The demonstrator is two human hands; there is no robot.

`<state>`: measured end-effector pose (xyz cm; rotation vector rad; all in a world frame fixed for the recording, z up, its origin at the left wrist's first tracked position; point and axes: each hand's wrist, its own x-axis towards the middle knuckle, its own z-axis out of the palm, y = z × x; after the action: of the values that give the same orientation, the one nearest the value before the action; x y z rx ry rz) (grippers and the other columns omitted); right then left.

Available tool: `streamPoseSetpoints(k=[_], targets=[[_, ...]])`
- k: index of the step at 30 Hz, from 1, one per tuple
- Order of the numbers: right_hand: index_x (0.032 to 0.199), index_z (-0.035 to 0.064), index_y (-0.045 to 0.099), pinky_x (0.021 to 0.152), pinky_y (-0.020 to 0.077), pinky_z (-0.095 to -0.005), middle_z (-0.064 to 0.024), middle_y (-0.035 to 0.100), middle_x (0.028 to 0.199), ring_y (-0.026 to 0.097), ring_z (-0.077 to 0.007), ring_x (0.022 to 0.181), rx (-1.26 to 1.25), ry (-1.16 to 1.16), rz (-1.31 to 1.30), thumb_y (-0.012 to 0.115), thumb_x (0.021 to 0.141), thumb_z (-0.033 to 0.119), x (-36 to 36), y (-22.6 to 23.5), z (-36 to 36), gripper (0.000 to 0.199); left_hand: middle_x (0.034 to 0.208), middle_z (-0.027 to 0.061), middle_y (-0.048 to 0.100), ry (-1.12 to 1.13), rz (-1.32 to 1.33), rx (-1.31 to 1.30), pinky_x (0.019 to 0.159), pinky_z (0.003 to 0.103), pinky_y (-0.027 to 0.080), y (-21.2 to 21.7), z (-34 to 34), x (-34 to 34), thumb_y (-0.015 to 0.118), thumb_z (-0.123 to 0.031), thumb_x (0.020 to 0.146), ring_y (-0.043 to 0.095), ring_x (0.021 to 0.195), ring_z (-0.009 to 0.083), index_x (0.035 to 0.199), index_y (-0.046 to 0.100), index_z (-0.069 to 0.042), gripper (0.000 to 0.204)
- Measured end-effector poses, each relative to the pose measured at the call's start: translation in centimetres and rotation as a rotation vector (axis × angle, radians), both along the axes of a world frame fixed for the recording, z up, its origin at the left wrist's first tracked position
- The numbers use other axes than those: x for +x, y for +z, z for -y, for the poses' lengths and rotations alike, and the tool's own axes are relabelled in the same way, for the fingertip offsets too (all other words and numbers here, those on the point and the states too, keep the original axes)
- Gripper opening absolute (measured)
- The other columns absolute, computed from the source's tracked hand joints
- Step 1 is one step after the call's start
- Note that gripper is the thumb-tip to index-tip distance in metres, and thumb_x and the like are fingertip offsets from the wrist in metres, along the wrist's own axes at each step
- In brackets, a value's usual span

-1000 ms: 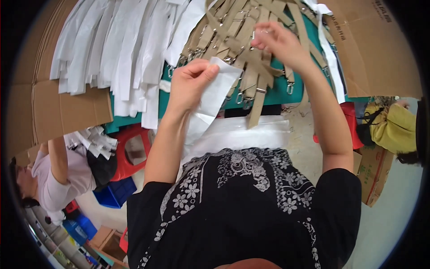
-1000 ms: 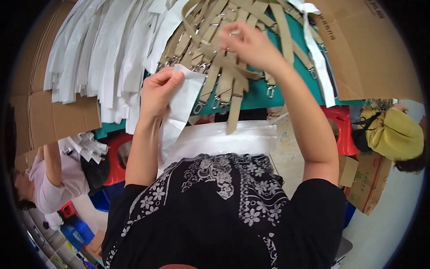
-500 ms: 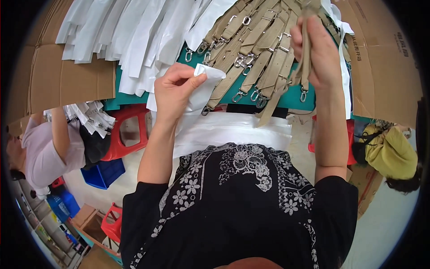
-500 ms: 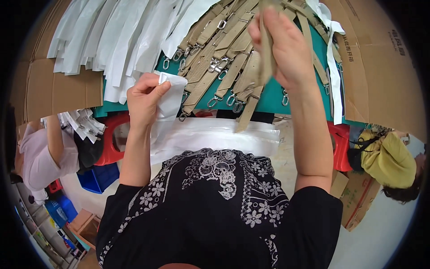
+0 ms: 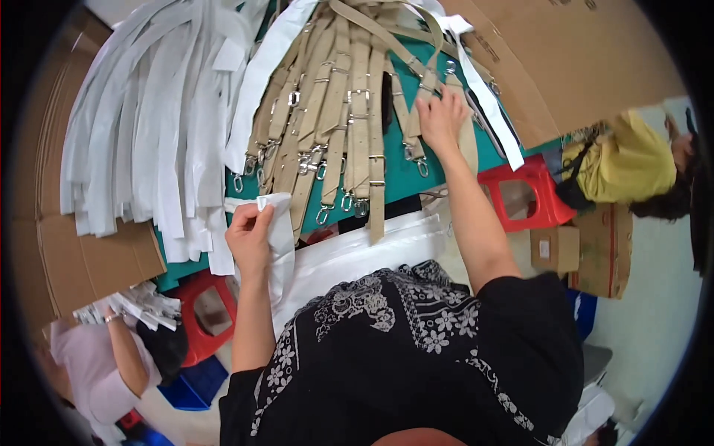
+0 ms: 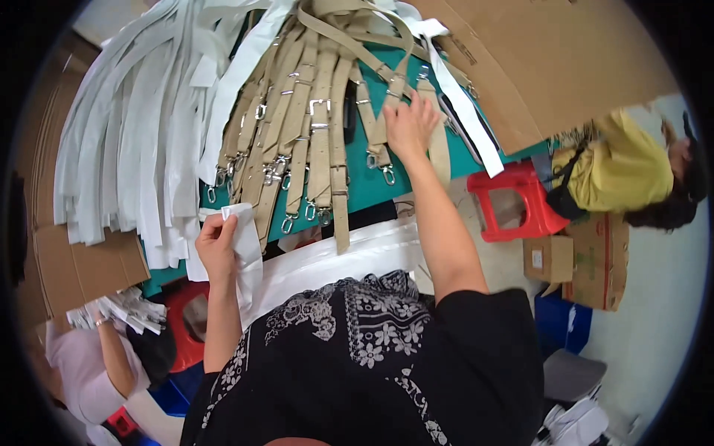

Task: Assembling beige straps with metal buckles by wrapping them with white protective paper strips.

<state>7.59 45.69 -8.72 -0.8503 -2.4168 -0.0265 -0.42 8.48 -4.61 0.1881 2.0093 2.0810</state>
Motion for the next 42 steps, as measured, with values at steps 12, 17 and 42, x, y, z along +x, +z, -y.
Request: streamPoseSetpoints(k=[12, 17, 42], targets=[[0.081, 0.0074, 0.063, 0.087, 0.0337, -0.0427, -0.0216, 0.048, 0.113, 0.044, -0.0364, 0.1, -0.098, -0.049, -0.049, 0.067, 0.071, 0.024, 2.6, 1.4, -2.3, 0.02, 0.068, -0.0053, 0.051, 0.019, 0.062, 0.035, 0.057, 0.015, 0.033, -2.6, -0.5, -0.8, 0.065, -0.003, 0.076, 0.042, 0.061, 0.0019, 0.073, 0.058, -0.003, 0.008], [0.082, 0.0097, 0.061, 0.079, 0.038, -0.0377, -0.0143, 0.052, 0.096, 0.049, -0.0322, 0.094, -0.202, 0.054, -0.214, 0.065, 0.074, 0.027, 2.5, 5.0, 0.5, 0.019, 0.071, -0.0032, 0.051, 0.029, 0.021, 0.047, 0.059, 0.017, 0.035, -2.5, 0.1, -0.8, 0.065, 0.0, 0.074, 0.043, 0.064, 0.0038, 0.071, 0.057, -0.002, 0.009], [0.087, 0.0037, 0.061, 0.07, 0.0444, -0.0397, -0.0133, 0.061, 0.08, 0.059, -0.0279, 0.077, -0.282, 0.385, 0.033, 0.048, 0.081, 0.045, -23.2, 11.6, -12.4, 0.044, 0.079, 0.0054, 0.054, -0.098, -0.177, -0.149, 0.057, 0.019, 0.035, -1.3, 0.1, 0.0, 0.068, 0.004, 0.067, 0.048, 0.07, 0.0101, 0.072, 0.059, 0.001, 0.011]])
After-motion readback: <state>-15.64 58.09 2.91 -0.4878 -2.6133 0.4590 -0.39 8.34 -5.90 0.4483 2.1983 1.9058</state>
